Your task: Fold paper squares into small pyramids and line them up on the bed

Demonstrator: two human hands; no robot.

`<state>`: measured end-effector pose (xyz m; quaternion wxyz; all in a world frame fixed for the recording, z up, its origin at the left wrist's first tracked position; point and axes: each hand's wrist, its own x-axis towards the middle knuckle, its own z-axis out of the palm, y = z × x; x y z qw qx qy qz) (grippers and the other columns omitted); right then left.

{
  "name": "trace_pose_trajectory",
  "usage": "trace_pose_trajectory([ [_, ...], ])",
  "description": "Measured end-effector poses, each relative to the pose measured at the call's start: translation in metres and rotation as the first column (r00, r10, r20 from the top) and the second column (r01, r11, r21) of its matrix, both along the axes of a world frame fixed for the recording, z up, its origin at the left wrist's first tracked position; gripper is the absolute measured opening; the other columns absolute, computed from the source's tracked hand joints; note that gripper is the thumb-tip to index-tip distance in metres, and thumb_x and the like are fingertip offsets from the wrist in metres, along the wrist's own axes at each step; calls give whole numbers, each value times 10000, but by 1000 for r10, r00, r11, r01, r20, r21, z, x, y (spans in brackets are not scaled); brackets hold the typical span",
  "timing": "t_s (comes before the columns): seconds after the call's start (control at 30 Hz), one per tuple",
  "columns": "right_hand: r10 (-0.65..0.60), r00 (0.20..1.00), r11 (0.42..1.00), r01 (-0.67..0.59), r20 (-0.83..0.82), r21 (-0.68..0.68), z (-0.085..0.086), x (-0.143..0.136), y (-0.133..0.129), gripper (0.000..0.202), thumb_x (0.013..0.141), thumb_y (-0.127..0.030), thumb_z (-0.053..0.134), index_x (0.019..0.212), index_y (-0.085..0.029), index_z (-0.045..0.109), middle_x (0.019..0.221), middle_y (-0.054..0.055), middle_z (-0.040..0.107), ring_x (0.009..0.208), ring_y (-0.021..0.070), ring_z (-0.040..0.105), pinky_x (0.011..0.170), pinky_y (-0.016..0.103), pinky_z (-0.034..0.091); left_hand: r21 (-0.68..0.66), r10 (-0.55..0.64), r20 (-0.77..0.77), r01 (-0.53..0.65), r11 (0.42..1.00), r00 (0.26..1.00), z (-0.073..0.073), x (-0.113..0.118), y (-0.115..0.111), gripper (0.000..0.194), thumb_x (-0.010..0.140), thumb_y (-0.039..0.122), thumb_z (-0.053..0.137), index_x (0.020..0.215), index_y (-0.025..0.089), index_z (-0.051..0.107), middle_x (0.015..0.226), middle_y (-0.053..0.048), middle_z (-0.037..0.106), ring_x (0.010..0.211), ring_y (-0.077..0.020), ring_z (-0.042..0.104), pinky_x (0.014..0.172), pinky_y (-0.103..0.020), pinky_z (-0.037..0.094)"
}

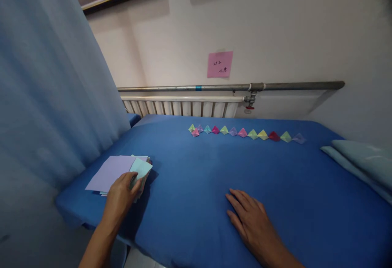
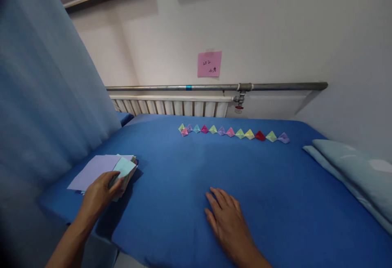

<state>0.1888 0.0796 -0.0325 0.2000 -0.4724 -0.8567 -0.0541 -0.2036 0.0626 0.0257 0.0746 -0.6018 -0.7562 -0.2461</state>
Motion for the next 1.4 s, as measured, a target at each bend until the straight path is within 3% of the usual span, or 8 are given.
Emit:
trace_pose_trajectory([
  [0.5,-21,999,998,24,48,-60,9,-4,-1,485,942,-448,318,1218,-194,627,1274,114,608,1161,296,558,903,479,473,98,113,78,-120,988,991,2,14,-3,324,864,334,398,935,181,675,910,-87,721,818,-210,660,739,-291,470],
  [0.7,-21,1000,997,23,20,-77,1,-2,4,531,929,-515,290,1207,-223,636,1260,100,617,1151,290,564,922,474,452,187,160,251,-210,960,955,14,18,-7,277,831,352,452,799,185,670,797,-51,701,747,-187,634,705,-280,450],
  [0.83,-38,999,994,39,16,-105,1,-3,4,540,919,-532,284,1205,-240,637,1266,95,611,1160,298,554,923,482,447,223,164,474,-299,928,865,24,19,-12,275,792,418,531,798,188,680,718,-12,683,681,-168,616,649,-263,444],
  [0.97,-32,999,994,33,12,-108,4,-5,2,550,918,-536,280,1203,-230,638,1261,98,612,1158,303,554,923,483,448,370,97,603,-386,845,791,36,18,-18,286,778,431,584,878,184,686,782,-2,688,723,-156,624,664,-248,468],
  [1.1,-23,1000,993,25,13,-116,8,-6,1,563,920,-535,269,1197,-216,641,1257,104,613,1160,303,552,937,484,438,589,219,492,-507,629,843,53,6,-21,300,816,418,578,976,181,667,856,-13,682,777,-157,630,735,-272,495],
  [1.17,-25,1000,992,25,7,-124,8,-5,1,555,918,-539,273,1196,-230,640,1258,97,613,1167,302,547,940,487,436,664,321,375,-494,562,870,60,-2,-21,271,854,388,545,997,190,663,900,-26,685,827,-168,637,793,-297,499],
  [1.3,-27,1000,994,27,1,-103,4,-5,1,529,921,-518,293,1205,-228,633,1261,101,610,1166,299,549,932,482,441,734,364,132,-338,588,922,62,-12,-19,223,888,281,502,1011,196,666,974,-55,689,953,-200,633,884,-335,484],
  [1.4,-27,1000,996,28,14,-84,5,-5,0,496,935,-477,304,1208,-222,630,1272,100,606,1163,288,553,921,468,452,718,349,45,-273,641,936,52,-14,-16,234,883,226,479,1030,179,656,1004,-85,682,985,-225,621,906,-375,475],
])
